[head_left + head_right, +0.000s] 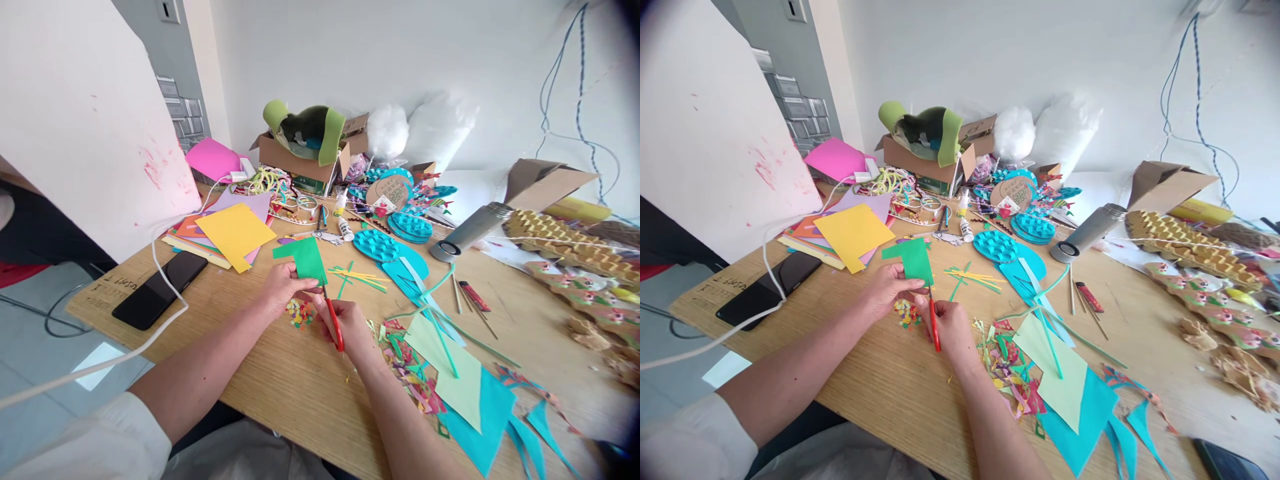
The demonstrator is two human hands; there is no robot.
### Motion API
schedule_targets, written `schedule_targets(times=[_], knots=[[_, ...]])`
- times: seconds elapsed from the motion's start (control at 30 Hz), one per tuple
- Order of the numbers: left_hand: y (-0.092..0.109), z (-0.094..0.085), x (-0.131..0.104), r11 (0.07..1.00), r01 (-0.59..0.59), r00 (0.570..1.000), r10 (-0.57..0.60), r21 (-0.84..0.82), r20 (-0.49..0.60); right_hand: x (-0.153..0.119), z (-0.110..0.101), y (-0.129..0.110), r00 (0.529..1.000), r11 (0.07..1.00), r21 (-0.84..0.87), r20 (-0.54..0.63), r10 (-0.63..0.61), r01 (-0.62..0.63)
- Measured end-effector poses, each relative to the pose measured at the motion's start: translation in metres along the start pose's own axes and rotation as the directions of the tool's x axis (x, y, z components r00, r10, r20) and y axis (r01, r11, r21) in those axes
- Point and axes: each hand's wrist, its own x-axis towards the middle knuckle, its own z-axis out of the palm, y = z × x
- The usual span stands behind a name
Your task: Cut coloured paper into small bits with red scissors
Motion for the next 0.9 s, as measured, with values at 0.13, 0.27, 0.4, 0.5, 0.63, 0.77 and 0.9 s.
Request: schedule_targets(times=[0.13,0.27,0.4,0.5,0.63,0.77,0.9], knots=[[0.0000,0.0003,0.0000,1.000,-0.002,1.000,0.002,0.002,-0.004,0.0001,0.0002,0.0005,1.000,1.000,-0.011,0.001,0.005,-0.005],[0.0002,0.0005,-0.0001,1.000,0.001,1.000,-0.001,0.005,-0.004,0.0004,0.0009,0.0019,1.000,1.000,-0.011,-0.006,-0.007,0.007],[-0.0006,-0.0002,0.0001,1.000,-0.003,1.000,0.003,0.005,0.000,-0.0002,0.0013,0.0005,1.000,1.000,0.002,-0.016,-0.006,0.006],[-0.0011,-0.0008,0.0004,1.000,-0.005,1.000,0.005,0.008,0.004,-0.0007,0.0013,-0.0005,1.000,1.000,-0.012,-0.018,-0.009,0.008],[-0.0008,-0.0007,0.0004,1.000,0.005,1.000,-0.005,0.003,0.004,-0.0003,0.0016,0.0014,1.000,0.999,-0.030,-0.021,-0.022,0.021],[-0.0003,-0.0002,0.0003,1.000,0.003,1.000,-0.003,0.002,0.004,0.0004,0.0022,0.0029,0.999,1.000,-0.011,-0.029,-0.023,0.023],[0.0001,0.0003,-0.0001,1.000,-0.011,1.000,0.011,0.002,0.006,0.0001,0.0020,0.0009,1.000,1.000,-0.016,-0.026,-0.010,0.009]])
